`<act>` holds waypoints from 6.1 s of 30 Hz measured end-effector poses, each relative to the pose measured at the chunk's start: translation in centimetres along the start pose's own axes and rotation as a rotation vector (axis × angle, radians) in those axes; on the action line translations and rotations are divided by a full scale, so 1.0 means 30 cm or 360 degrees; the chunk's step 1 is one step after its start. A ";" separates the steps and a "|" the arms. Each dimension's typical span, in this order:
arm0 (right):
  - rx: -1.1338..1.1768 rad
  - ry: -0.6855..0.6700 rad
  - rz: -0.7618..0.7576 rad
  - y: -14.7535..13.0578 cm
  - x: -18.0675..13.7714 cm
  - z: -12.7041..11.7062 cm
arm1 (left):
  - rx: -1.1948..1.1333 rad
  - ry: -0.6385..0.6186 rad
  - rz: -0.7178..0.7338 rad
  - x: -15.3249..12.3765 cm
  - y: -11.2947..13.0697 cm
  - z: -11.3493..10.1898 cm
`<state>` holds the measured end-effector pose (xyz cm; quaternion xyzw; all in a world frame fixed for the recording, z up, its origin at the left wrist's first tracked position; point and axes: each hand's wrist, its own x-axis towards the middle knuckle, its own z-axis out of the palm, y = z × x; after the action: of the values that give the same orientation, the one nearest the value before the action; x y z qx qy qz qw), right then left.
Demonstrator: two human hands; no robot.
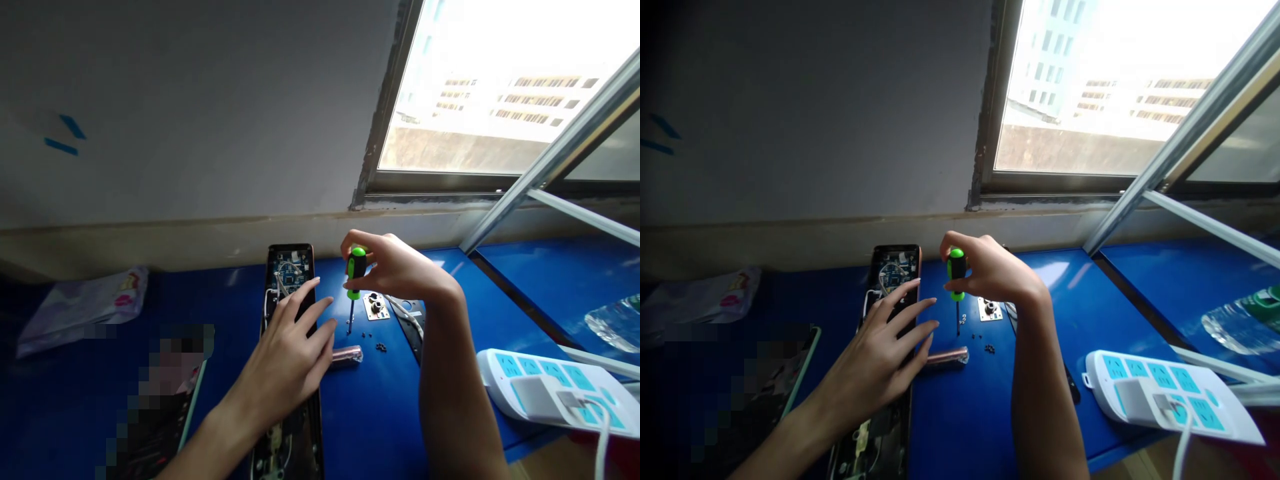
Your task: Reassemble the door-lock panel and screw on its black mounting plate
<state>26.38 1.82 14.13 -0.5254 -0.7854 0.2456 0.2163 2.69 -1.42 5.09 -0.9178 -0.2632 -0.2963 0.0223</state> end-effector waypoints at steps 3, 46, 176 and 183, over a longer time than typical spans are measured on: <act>-0.0018 -0.0007 -0.0003 0.009 0.008 0.006 | -0.0011 0.0018 -0.0007 -0.009 -0.013 -0.004; 0.0638 0.1095 -0.0513 -0.212 -0.011 0.075 | -0.0450 0.0803 -0.0259 -0.115 -0.097 -0.011; 0.0413 0.1234 -0.0820 -0.212 -0.024 0.077 | -0.0446 0.0862 -0.0355 -0.125 -0.084 -0.025; 0.0407 0.1298 -0.0753 -0.229 -0.023 0.089 | -0.0374 0.0869 -0.0372 -0.130 -0.079 -0.025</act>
<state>20.07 -1.50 16.18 -0.3552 -0.6981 0.0584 0.6189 -1.55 -1.35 3.26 -0.7642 -0.3152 -0.5606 -0.0482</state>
